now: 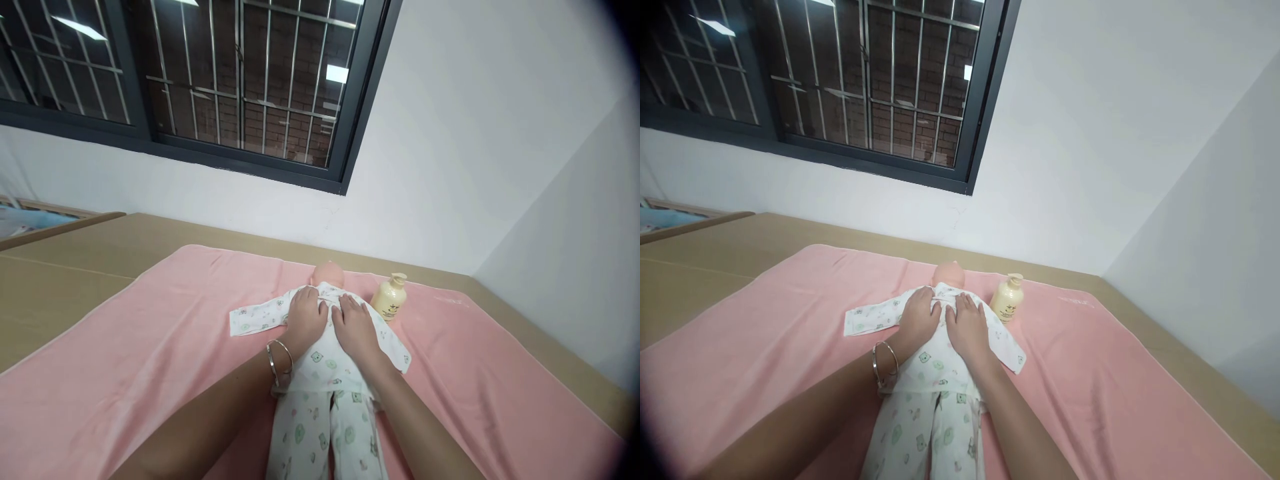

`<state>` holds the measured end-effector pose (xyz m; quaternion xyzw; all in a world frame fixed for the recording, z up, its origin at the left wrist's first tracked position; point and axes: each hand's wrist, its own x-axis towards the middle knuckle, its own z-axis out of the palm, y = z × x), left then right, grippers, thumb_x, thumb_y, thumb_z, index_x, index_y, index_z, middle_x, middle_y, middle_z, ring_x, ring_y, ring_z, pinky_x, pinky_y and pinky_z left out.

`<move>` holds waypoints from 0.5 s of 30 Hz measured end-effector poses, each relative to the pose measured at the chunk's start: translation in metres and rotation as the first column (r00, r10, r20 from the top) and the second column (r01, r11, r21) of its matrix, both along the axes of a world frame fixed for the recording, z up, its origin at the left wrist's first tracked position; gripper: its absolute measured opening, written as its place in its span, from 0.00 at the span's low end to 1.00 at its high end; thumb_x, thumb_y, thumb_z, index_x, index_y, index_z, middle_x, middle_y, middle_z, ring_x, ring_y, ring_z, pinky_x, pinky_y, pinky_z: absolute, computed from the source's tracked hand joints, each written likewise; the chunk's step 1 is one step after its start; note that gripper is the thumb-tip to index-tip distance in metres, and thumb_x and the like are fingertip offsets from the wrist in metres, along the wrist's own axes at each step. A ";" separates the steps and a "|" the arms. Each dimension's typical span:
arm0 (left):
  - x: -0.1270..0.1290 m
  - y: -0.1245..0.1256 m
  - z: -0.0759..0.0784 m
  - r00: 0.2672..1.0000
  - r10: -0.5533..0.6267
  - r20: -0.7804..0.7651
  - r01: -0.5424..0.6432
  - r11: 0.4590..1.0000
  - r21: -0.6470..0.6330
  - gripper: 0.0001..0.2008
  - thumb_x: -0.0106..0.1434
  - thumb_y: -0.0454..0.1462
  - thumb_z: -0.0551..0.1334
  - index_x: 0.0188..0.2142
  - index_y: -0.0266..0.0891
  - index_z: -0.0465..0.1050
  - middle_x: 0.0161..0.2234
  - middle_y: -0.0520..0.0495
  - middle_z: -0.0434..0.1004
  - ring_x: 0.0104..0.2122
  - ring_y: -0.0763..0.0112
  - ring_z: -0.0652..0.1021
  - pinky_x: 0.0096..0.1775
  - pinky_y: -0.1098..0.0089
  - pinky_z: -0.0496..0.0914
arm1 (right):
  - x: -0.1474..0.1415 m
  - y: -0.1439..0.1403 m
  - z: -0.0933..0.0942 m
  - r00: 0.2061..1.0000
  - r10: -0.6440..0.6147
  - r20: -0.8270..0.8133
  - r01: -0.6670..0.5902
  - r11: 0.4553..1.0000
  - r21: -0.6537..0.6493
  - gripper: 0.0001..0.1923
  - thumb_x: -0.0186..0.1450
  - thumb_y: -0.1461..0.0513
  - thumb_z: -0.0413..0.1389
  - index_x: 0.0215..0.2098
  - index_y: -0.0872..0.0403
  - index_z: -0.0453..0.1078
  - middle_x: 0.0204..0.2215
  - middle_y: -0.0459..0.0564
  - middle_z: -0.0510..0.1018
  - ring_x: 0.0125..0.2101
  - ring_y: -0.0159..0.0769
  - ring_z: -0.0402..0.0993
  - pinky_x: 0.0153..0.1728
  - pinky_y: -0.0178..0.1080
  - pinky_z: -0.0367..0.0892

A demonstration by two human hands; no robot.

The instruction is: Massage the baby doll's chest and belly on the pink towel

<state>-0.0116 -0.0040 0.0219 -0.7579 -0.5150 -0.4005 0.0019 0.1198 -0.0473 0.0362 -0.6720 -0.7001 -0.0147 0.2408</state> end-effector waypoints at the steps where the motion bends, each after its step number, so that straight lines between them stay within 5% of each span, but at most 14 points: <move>1: 0.000 -0.002 0.000 1.000 0.003 -0.013 -0.003 1.000 0.008 0.04 0.63 0.33 0.53 0.34 0.40 0.66 0.36 0.44 0.73 0.40 0.60 0.74 0.45 0.60 0.68 | 0.003 0.003 -0.001 0.999 0.016 -0.029 -0.017 1.000 -0.014 0.23 0.71 0.58 0.41 0.59 0.58 0.64 0.61 0.60 0.66 0.63 0.46 0.57 0.63 0.52 0.48; 6: 0.001 -0.013 0.000 0.999 0.015 -0.049 -0.015 1.000 0.003 0.09 0.66 0.35 0.51 0.42 0.37 0.67 0.45 0.38 0.73 0.49 0.55 0.73 0.50 0.56 0.67 | 0.009 0.008 -0.002 0.994 0.039 -0.102 -0.040 0.999 -0.009 0.24 0.71 0.56 0.41 0.60 0.57 0.63 0.61 0.58 0.65 0.63 0.45 0.56 0.63 0.51 0.47; 15: -0.002 -0.001 -0.003 0.996 -0.037 -0.075 0.036 0.999 -0.020 0.14 0.65 0.35 0.53 0.48 0.34 0.67 0.50 0.36 0.72 0.54 0.54 0.70 0.57 0.54 0.64 | -0.010 -0.005 0.005 0.997 -0.071 0.035 0.071 0.997 0.016 0.19 0.71 0.59 0.41 0.48 0.60 0.70 0.52 0.65 0.74 0.57 0.52 0.65 0.56 0.51 0.56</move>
